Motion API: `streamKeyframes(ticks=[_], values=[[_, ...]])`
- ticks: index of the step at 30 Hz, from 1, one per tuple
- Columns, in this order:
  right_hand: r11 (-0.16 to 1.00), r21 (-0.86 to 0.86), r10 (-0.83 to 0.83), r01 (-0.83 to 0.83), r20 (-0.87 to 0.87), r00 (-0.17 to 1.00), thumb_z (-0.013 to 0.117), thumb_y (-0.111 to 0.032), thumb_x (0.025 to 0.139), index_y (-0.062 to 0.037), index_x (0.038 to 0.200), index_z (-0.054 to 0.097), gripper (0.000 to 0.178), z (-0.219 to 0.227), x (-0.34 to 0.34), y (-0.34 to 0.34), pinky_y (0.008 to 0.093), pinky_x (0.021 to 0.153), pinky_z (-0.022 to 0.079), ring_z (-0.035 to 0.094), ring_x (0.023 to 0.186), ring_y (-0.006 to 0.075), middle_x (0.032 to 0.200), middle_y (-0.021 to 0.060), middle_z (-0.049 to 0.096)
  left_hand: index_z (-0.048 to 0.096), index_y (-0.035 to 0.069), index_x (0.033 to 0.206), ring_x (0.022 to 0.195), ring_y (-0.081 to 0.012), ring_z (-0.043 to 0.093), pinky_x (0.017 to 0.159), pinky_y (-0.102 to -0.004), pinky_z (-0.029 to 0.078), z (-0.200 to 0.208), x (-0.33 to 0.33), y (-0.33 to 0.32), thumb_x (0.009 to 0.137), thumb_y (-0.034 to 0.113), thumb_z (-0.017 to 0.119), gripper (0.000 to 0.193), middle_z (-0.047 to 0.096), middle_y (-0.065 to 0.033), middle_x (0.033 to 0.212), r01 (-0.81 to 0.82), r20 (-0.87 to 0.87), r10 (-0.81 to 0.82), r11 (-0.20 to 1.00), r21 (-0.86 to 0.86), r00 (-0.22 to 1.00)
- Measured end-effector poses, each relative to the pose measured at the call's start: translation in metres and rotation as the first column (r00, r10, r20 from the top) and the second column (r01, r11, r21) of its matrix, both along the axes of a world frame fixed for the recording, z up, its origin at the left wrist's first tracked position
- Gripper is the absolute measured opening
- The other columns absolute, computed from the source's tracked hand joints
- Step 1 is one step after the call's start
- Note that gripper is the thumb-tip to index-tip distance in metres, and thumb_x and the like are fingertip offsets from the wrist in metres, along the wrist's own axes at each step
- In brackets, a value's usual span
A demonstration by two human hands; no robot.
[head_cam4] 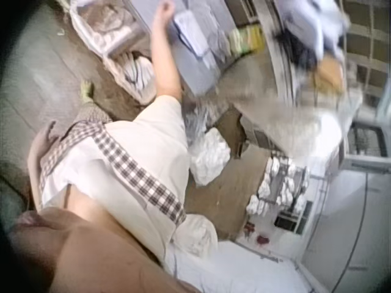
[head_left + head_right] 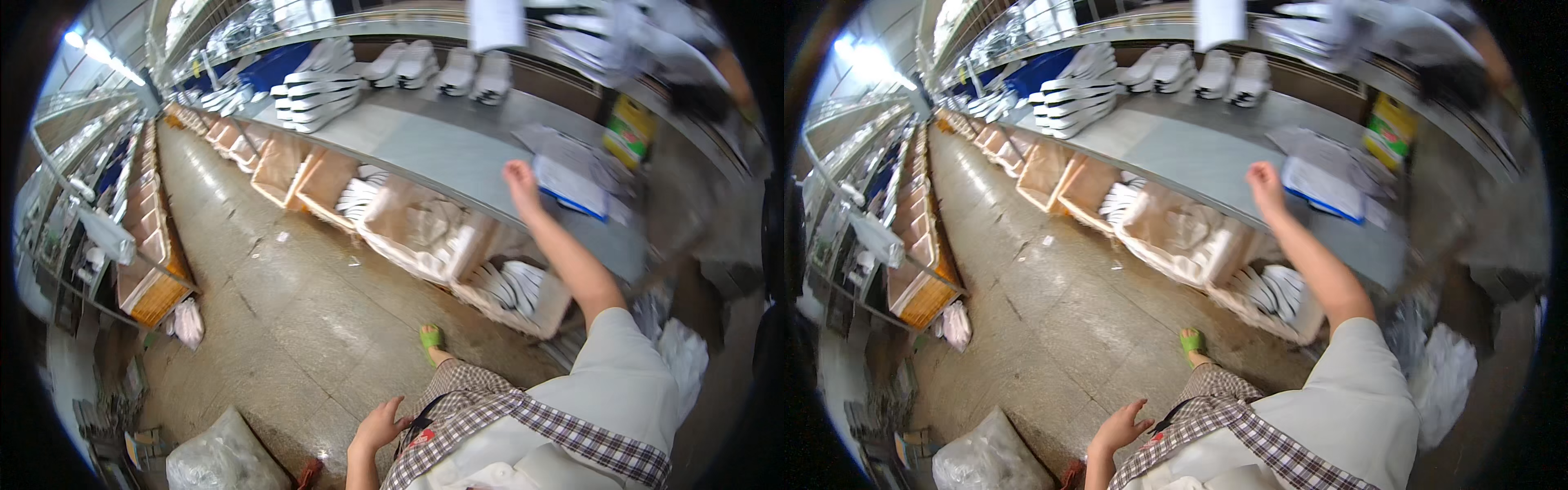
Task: The person repeatedly picks up white and black slippers from bins and a table, turns them over to view the soles, and places them back. The person handles the slippers one at a time, inspecting the top and bottom surfaces before returning them to the bins or table.
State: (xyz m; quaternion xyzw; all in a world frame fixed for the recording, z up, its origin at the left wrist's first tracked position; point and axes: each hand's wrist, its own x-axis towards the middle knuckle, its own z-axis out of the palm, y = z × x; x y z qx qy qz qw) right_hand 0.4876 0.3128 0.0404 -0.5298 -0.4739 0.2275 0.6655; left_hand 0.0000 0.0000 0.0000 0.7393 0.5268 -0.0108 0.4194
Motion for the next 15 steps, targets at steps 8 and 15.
streamKeyframes(ticks=[8, 15], values=[[0.916, -0.247, -0.386, 0.317, -0.322, 0.864, 0.066, -0.046, 0.077, -0.0126, 0.094, 0.059, 0.038, -0.014, 0.166, 0.292, 0.0288, 0.048, 0.033, 0.036, 0.055, 0.0111, 0.066, -0.0004, 0.037, 0.049, 0.012, 0.124, 0.099, -0.0381, 0.058, 0.081, -0.0438, 0.049, 0.003, 0.008, 0.186, 0.084, 0.039, 0.059, 0.049, 0.061, -0.0196, 0.106, -0.136, -0.076, 0.142, 0.987, 0.081, 0.987], [0.948, -0.234, -0.317, 0.215, -0.747, 0.584, 0.068, -0.045, 0.077, -0.0116, 0.1, 0.056, 0.042, -0.043, 0.216, 0.386, 0.0312, 0.055, 0.045, 0.054, 0.075, 0.0192, 0.089, 0.0077, 0.054, 0.047, 0.012, 0.125, 0.1, -0.0364, 0.059, 0.082, -0.045, 0.049, 0.002, 0.009, 0.269, 0.085, 0.04, 0.057, 0.05, 0.06, -0.0173, 0.111, -0.164, -0.207, 0.138, 0.98, -0.114, 0.969]])
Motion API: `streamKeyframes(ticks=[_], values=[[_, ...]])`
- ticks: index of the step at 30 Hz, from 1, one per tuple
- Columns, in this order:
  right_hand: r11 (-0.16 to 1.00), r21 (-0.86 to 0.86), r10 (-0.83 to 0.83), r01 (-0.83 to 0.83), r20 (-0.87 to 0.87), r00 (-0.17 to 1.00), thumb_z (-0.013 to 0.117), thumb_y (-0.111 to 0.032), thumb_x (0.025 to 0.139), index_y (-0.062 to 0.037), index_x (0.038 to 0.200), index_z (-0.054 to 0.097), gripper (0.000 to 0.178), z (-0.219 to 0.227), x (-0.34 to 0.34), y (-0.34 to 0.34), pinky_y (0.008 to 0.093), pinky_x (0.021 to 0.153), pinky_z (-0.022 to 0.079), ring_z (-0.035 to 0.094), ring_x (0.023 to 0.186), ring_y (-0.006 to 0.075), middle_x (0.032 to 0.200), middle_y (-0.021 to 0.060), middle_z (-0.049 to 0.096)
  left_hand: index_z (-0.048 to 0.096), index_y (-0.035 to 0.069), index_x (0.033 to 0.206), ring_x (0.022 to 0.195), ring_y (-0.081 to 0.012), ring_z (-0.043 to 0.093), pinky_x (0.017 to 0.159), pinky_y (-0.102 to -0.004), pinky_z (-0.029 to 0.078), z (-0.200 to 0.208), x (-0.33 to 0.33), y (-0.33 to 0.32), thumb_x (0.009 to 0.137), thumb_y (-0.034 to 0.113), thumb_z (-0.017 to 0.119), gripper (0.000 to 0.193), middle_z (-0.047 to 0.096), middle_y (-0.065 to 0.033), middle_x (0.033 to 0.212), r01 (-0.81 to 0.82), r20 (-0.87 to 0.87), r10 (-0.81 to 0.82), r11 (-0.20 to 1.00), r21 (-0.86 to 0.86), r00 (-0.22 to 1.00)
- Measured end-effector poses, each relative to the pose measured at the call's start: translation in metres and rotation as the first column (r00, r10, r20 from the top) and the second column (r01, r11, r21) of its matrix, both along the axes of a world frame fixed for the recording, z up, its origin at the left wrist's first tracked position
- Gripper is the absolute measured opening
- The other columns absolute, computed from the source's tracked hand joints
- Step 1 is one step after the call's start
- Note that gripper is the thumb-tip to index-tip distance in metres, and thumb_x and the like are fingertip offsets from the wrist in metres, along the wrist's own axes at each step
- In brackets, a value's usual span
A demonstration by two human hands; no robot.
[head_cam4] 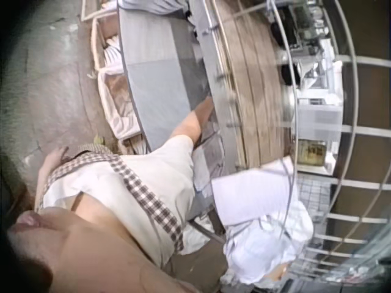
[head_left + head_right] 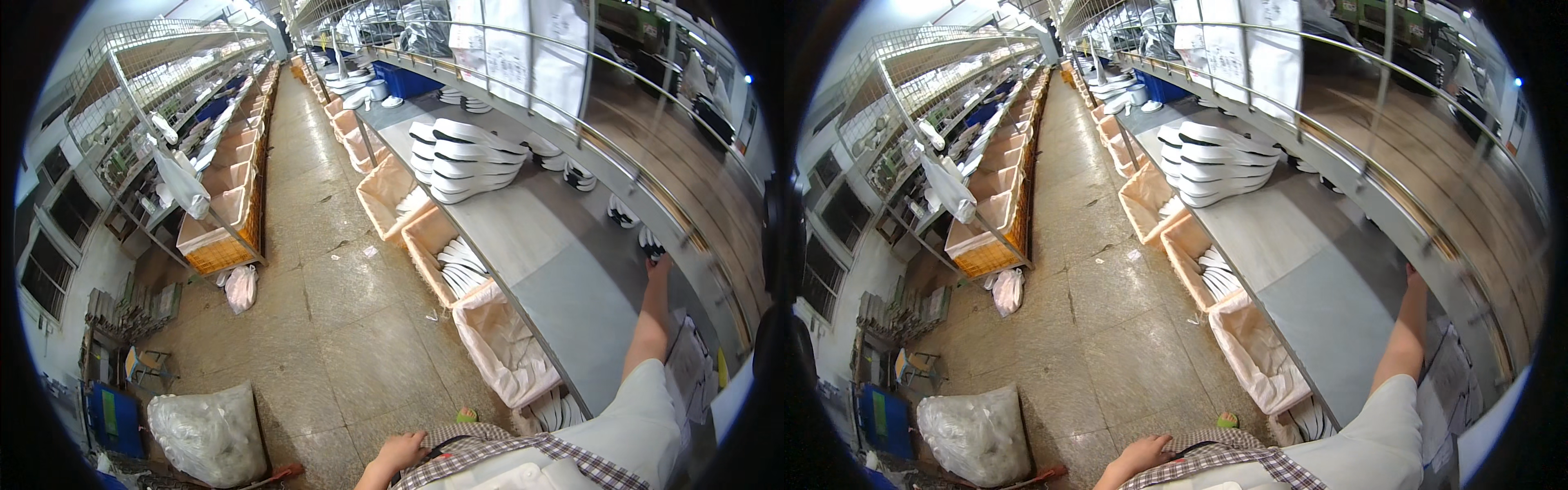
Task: The person repeatedly picks up white and black slippers from bins and a table, turns them over to view the soles, and places them back. The person handles the slippers one at a time, inspecting the top and bottom surfaces before returning them to the bins or table.
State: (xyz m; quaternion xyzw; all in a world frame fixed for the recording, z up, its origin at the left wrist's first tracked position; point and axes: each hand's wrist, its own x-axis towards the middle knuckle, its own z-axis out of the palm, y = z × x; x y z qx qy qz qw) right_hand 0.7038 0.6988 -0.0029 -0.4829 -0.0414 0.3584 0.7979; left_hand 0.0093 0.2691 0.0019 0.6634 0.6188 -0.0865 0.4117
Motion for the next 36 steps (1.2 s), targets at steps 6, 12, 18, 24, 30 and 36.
streamKeyframes(ticks=[6, 12, 18, 24, 30, 36], values=[[0.998, 0.039, -0.051, 0.049, 0.047, 0.998, 0.068, -0.039, 0.077, -0.0111, 0.102, 0.056, 0.04, -0.025, 0.025, 0.019, 0.0347, 0.058, 0.047, 0.054, 0.081, 0.021, 0.096, 0.0083, 0.055, 0.046, 0.011, 0.128, 0.098, -0.0395, 0.06, 0.08, -0.0462, 0.049, 0.003, -0.017, 0.05, 0.085, 0.045, 0.055, 0.055, 0.061, -0.0227, 0.108, 0.047, 0.008, -0.047, 0.998, -0.039, 0.999], [0.966, 0.063, 0.258, -0.251, -0.156, 0.953, 0.064, -0.02, 0.082, -0.0071, 0.106, 0.056, 0.028, 0.001, -0.042, -0.084, 0.0435, 0.078, 0.048, 0.054, 0.096, 0.0222, 0.104, 0.0091, 0.058, 0.045, 0.011, 0.129, 0.103, -0.0367, 0.057, 0.085, -0.0443, 0.048, -0.004, -0.049, 0.108, 0.085, 0.044, 0.056, 0.057, 0.059, -0.0187, 0.113, 0.218, -0.035, -0.217, 0.976, 0.03, 0.976], [0.875, -0.02, 0.462, -0.483, -0.262, 0.847, 0.05, -0.005, 0.078, 0.0008, 0.107, 0.051, 0.03, 0.086, -0.264, -0.264, 0.0437, 0.081, 0.05, 0.055, 0.093, 0.0272, 0.103, 0.014, 0.057, 0.041, 0.007, 0.131, 0.113, -0.0363, 0.051, 0.093, -0.0405, 0.044, 0.009, -0.08, 0.171, 0.084, 0.029, 0.063, 0.056, 0.046, -0.0204, 0.127, 0.177, 0.283, -0.292, 0.913, 0.368, 0.914], [0.643, 0.114, 0.765, -0.757, -0.037, 0.644, 0.052, 0.005, 0.063, 0.0022, 0.135, 0.033, 0.075, 0.123, -0.508, -0.317, 0.0457, 0.1, 0.041, 0.048, 0.119, 0.0334, 0.129, 0.0165, 0.049, 0.012, 0.007, 0.145, 0.129, -0.0364, 0.035, 0.101, -0.044, 0.038, 0.052, -0.08, 0.214, 0.082, 0.031, 0.07, 0.089, 0.023, -0.0235, 0.143, -0.152, 0.87, -0.097, 0.97, 0.192, 0.483], [0.482, -0.221, 0.837, -0.848, 0.403, 0.371, 0.067, -0.012, 0.068, 0.0029, 0.142, 0.022, 0.088, 0.126, -0.671, -0.314, 0.0374, 0.107, 0.028, 0.035, 0.13, 0.0245, 0.137, 0.0144, 0.038, 0.013, 0.002, 0.139, 0.121, -0.0277, 0.043, 0.101, -0.0379, 0.038, 0.08, -0.148, 0.197, 0.087, 0.028, 0.064, 0.077, 0.037, -0.0175, 0.135, -0.396, 0.822, 0.461, 0.723, -0.566, -0.334], [0.437, -0.403, 0.614, -0.804, 0.787, -0.061, 0.064, -0.058, 0.078, 0.0017, 0.138, 0.035, 0.09, 0.152, -0.727, -0.295, 0.036, 0.104, 0.029, 0.038, 0.124, 0.0267, 0.132, 0.0162, 0.038, 0.032, 0.0, 0.137, 0.122, -0.0263, 0.046, 0.102, -0.0412, 0.038, 0.085, -0.216, 0.168, 0.097, 0.043, 0.041, 0.059, 0.046, -0.0119, 0.134, -0.286, 0.636, 0.565, 0.586, -0.758, -0.526]])
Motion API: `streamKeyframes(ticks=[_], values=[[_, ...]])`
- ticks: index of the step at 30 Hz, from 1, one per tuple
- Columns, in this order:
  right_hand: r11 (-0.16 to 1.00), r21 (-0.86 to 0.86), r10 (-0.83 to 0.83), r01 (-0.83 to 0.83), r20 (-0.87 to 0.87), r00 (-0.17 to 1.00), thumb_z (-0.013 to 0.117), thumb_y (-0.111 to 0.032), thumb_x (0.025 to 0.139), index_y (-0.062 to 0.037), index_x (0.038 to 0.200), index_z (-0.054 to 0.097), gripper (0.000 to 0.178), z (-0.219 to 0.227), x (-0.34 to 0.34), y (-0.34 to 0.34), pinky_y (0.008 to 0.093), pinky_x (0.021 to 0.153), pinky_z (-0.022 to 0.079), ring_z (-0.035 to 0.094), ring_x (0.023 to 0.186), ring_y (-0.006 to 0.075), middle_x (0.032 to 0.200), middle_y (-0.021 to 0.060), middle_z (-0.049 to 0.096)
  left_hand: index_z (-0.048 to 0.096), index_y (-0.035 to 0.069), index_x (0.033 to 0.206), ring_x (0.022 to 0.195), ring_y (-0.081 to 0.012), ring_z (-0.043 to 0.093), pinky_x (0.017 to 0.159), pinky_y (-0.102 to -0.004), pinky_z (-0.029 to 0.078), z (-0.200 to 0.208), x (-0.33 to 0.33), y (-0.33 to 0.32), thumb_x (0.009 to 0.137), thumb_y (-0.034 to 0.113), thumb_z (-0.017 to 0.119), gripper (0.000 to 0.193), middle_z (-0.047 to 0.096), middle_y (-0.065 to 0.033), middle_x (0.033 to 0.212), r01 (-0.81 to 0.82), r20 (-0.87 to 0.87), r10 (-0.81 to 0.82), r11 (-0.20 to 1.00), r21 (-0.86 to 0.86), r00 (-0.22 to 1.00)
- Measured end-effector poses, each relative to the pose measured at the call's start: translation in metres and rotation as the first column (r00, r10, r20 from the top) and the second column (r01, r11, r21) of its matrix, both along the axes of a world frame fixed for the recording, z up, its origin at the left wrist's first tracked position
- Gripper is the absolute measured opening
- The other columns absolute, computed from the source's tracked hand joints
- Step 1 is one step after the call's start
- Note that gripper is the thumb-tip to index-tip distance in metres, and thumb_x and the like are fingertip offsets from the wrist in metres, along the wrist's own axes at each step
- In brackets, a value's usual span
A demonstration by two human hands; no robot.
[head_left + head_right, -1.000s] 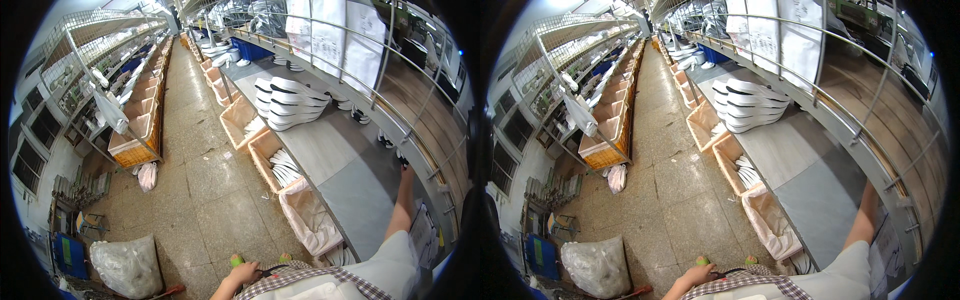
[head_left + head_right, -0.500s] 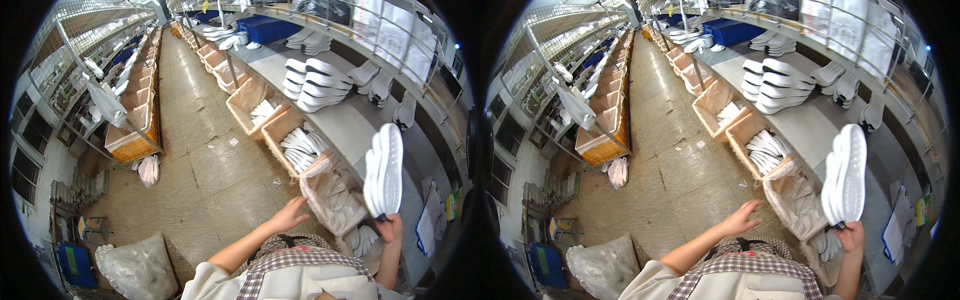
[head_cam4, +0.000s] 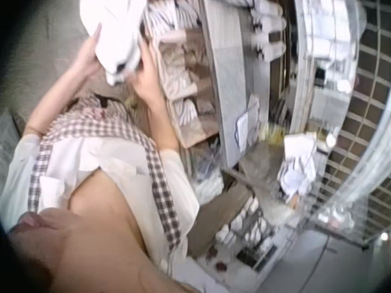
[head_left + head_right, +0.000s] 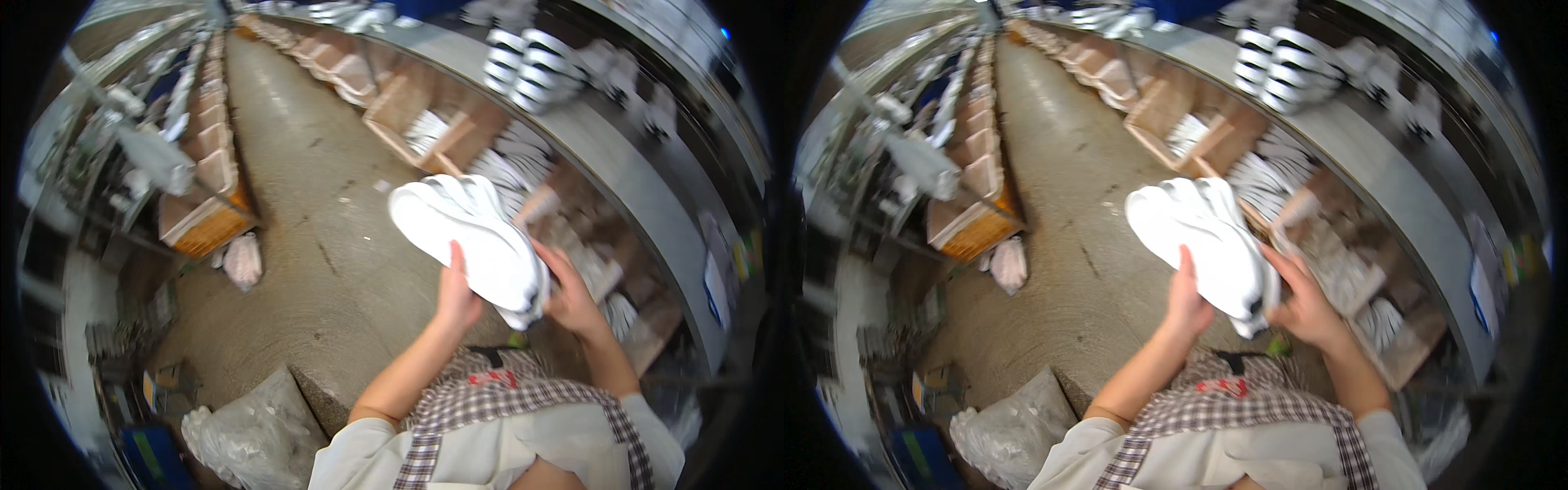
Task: The person repeatedly picks up white and black slippers from bins and a table, turns them over to view the soles, and places them back. The person handles the slippers one at a time, inspecting the top and bottom surfaces before returning them to the bins or table.
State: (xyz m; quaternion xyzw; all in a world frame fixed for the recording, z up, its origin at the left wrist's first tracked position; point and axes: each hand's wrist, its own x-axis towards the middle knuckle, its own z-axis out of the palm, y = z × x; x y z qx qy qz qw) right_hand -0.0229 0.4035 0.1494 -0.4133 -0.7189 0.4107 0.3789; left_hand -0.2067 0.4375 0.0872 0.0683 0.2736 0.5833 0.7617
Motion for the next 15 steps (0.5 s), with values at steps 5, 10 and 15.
streamKeyframes(ticks=[5, 10, 15], values=[[0.944, 0.285, -0.193, 0.169, 0.059, 0.979, 0.055, -0.043, 0.09, -0.0052, 0.119, 0.059, 0.048, 0.017, -0.014, 0.002, 0.0352, 0.103, 0.029, 0.042, 0.118, 0.0264, 0.127, 0.0148, 0.043, 0.046, 0.01, 0.128, 0.107, -0.027, 0.056, 0.085, -0.0463, 0.047, 0.02, 0.007, -0.03, 0.095, 0.051, 0.034, 0.054, 0.056, -0.0103, 0.122, 0.364, 0.289, -0.351, 0.931, 0.009, 0.891], [0.95, 0.241, -0.157, 0.201, -0.191, 0.969, 0.06, -0.033, 0.089, -0.0028, 0.112, 0.06, 0.038, 0.019, -0.014, 0.002, 0.0378, 0.1, 0.035, 0.049, 0.116, 0.027, 0.122, 0.0155, 0.055, 0.054, 0.014, 0.114, 0.085, -0.0237, 0.062, 0.063, -0.0396, 0.052, 0.039, 0.039, -0.044, 0.095, 0.04, 0.041, 0.034, 0.061, -0.0054, 0.103, 0.433, 0.308, -0.379, 0.893, -0.125, 0.872], [0.94, 0.234, -0.205, 0.25, -0.201, 0.958, 0.06, -0.035, 0.089, -0.002, 0.107, 0.059, 0.038, 0.008, -0.004, -0.01, 0.0366, 0.097, 0.038, 0.054, 0.111, 0.0256, 0.116, 0.0139, 0.059, 0.053, 0.015, 0.116, 0.087, -0.0226, 0.062, 0.065, -0.0382, 0.053, 0.033, 0.056, -0.053, 0.095, 0.038, 0.044, 0.033, 0.061, -0.0047, 0.105, 0.491, 0.412, -0.382, 0.847, -0.201, 0.827]])
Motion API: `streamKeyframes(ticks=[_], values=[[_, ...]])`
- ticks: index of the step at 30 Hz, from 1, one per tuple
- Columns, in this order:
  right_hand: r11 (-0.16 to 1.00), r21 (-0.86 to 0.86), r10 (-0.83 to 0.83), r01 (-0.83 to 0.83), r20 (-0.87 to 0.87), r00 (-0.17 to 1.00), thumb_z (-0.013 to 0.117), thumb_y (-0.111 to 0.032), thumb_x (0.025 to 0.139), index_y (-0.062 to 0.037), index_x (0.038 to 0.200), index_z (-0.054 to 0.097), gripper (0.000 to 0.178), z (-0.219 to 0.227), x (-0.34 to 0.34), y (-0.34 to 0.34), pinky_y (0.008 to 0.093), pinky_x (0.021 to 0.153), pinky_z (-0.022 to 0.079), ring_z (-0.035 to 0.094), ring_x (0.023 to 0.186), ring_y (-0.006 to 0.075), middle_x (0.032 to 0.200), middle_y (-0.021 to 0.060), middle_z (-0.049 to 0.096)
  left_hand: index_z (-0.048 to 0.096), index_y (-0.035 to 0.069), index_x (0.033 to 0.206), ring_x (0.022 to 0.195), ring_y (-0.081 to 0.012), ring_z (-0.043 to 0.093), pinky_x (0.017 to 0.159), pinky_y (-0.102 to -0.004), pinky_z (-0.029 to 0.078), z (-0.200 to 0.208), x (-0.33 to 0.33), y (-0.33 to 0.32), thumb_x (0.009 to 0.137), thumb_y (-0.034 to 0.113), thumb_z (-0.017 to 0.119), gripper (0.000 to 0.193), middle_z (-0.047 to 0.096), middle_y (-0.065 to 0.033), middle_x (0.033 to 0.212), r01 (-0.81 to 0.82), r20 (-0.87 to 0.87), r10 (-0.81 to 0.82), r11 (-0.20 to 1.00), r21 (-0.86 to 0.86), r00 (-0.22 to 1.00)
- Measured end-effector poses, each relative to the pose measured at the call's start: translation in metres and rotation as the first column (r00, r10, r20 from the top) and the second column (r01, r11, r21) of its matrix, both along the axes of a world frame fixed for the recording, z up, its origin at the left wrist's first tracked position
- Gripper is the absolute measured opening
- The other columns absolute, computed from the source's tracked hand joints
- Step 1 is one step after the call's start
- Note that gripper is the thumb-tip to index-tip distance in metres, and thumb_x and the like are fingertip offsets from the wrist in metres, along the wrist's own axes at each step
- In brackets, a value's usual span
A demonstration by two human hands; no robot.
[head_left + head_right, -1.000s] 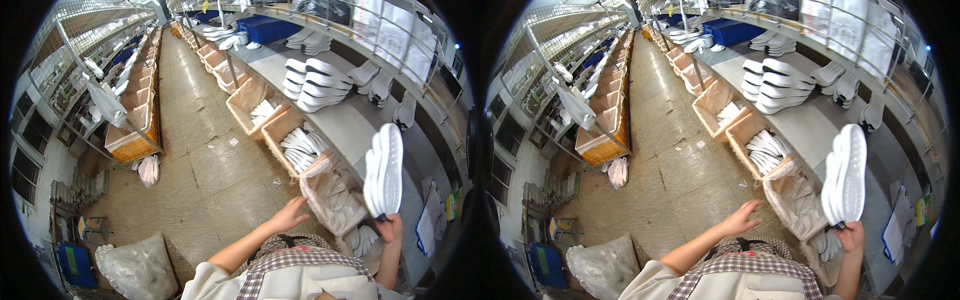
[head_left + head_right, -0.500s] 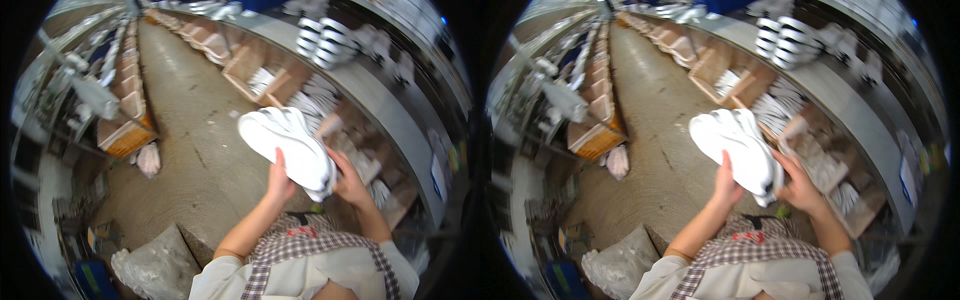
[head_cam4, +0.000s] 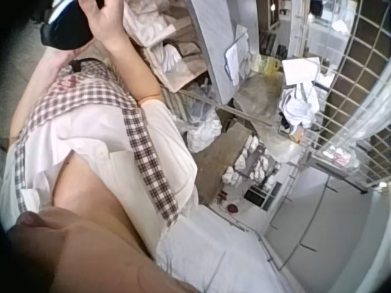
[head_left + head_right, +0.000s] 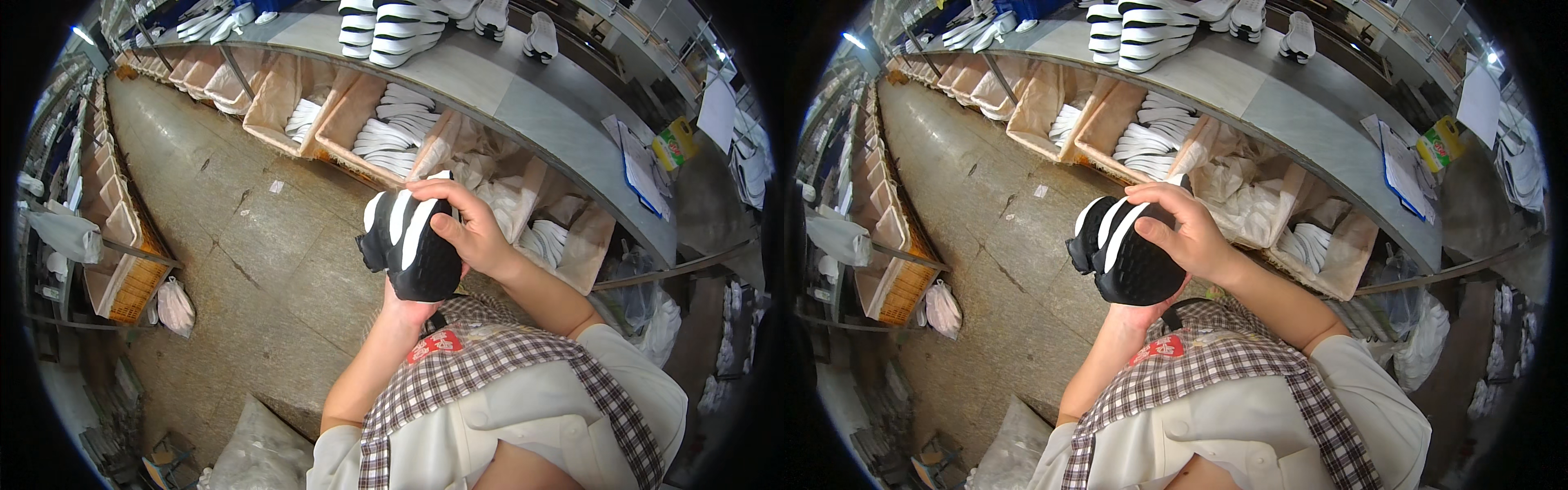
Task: The person repeatedly picks up white and black slippers from bins and a table, turns them over to view the soles, and places them back. The person handles the slippers one at a time, inspecting the top and bottom surfaces before returning them to the bins or table.
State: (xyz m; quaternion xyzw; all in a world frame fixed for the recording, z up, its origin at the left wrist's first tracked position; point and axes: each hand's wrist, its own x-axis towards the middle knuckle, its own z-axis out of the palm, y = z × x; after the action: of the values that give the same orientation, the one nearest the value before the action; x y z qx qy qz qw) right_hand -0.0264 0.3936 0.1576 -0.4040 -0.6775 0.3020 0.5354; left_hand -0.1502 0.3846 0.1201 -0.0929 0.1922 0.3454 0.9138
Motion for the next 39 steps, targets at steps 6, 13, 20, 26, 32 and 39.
streamKeyframes(ticks=[6, 13, 20, 26, 32, 39], values=[[0.999, -0.045, -0.029, 0.029, 0.007, 1.0, 0.057, -0.045, 0.089, -0.0014, 0.1, 0.055, 0.045, -0.002, 0.011, 0.0, 0.0334, 0.093, 0.041, 0.056, 0.107, 0.0232, 0.114, 0.0157, 0.06, 0.053, 0.017, 0.12, 0.097, -0.0226, 0.061, 0.075, -0.0432, 0.053, -0.005, 0.012, -0.004, 0.093, 0.044, 0.046, 0.039, 0.061, -0.003, 0.111, 0.035, 0.097, -0.035, 0.999, -0.002, 0.995], [0.983, -0.182, -0.001, -0.014, -0.079, 0.997, 0.059, -0.045, 0.088, -0.0027, 0.095, 0.054, 0.043, -0.008, 0.022, 0.003, 0.0311, 0.09, 0.043, 0.057, 0.102, 0.0185, 0.109, 0.0141, 0.063, 0.055, 0.019, 0.119, 0.098, -0.0262, 0.062, 0.08, -0.0487, 0.053, -0.028, 0.016, -0.015, 0.09, 0.05, 0.043, 0.044, 0.062, -0.0036, 0.111, 0.13, 0.059, -0.128, 0.991, -0.023, 0.99], [0.939, -0.335, -0.006, -0.079, -0.247, 0.969, 0.06, -0.041, 0.087, -0.0005, 0.093, 0.054, 0.041, -0.019, 0.03, 0.013, 0.0283, 0.086, 0.044, 0.057, 0.095, 0.0139, 0.105, 0.0134, 0.063, 0.051, 0.009, 0.123, 0.099, -0.0358, 0.061, 0.076, -0.042, 0.058, -0.045, 0.024, -0.012, 0.092, 0.047, 0.045, 0.049, 0.059, -0.0142, 0.115, 0.125, 0.259, -0.131, 0.991, 0.039, 0.957], [0.912, -0.403, -0.033, -0.082, -0.271, 0.962, 0.057, -0.043, 0.088, 0.0005, 0.095, 0.056, 0.045, -0.031, 0.038, 0.021, 0.0264, 0.084, 0.045, 0.058, 0.092, 0.0132, 0.102, 0.0122, 0.064, 0.046, 0.008, 0.129, 0.112, -0.0395, 0.053, 0.083, -0.0457, 0.055, -0.05, 0.026, -0.011, 0.095, 0.042, 0.042, 0.048, 0.052, -0.0145, 0.126, 0.142, 0.284, -0.122, 0.989, -0.048, 0.951], [0.883, -0.468, -0.09, -0.023, -0.216, 0.972, 0.056, -0.05, 0.085, -0.0004, 0.093, 0.053, 0.051, -0.036, 0.04, 0.024, 0.029, 0.081, 0.048, 0.062, 0.091, 0.0171, 0.101, 0.0159, 0.065, 0.043, 0.008, 0.131, 0.119, -0.0389, 0.048, 0.095, -0.0497, 0.048, -0.05, 0.026, -0.011, 0.098, 0.035, 0.039, 0.043, 0.049, -0.0131, 0.129, 0.108, 0.356, -0.069, 0.99, -0.09, 0.932], [0.869, -0.495, -0.163, 0.012, -0.263, 0.951, 0.056, -0.04, 0.089, -0.0038, 0.093, 0.057, 0.036, -0.048, 0.043, 0.028, 0.0196, 0.068, 0.041, 0.051, 0.073, 0.0052, 0.08, -0.0022, 0.056, 0.041, 0.003, 0.129, 0.115, -0.0395, 0.05, 0.098, -0.0498, 0.046, -0.047, 0.027, -0.011, 0.099, 0.033, 0.034, 0.043, 0.05, -0.016, 0.126, 0.085, 0.312, -0.026, 0.981, -0.177, 0.95]])
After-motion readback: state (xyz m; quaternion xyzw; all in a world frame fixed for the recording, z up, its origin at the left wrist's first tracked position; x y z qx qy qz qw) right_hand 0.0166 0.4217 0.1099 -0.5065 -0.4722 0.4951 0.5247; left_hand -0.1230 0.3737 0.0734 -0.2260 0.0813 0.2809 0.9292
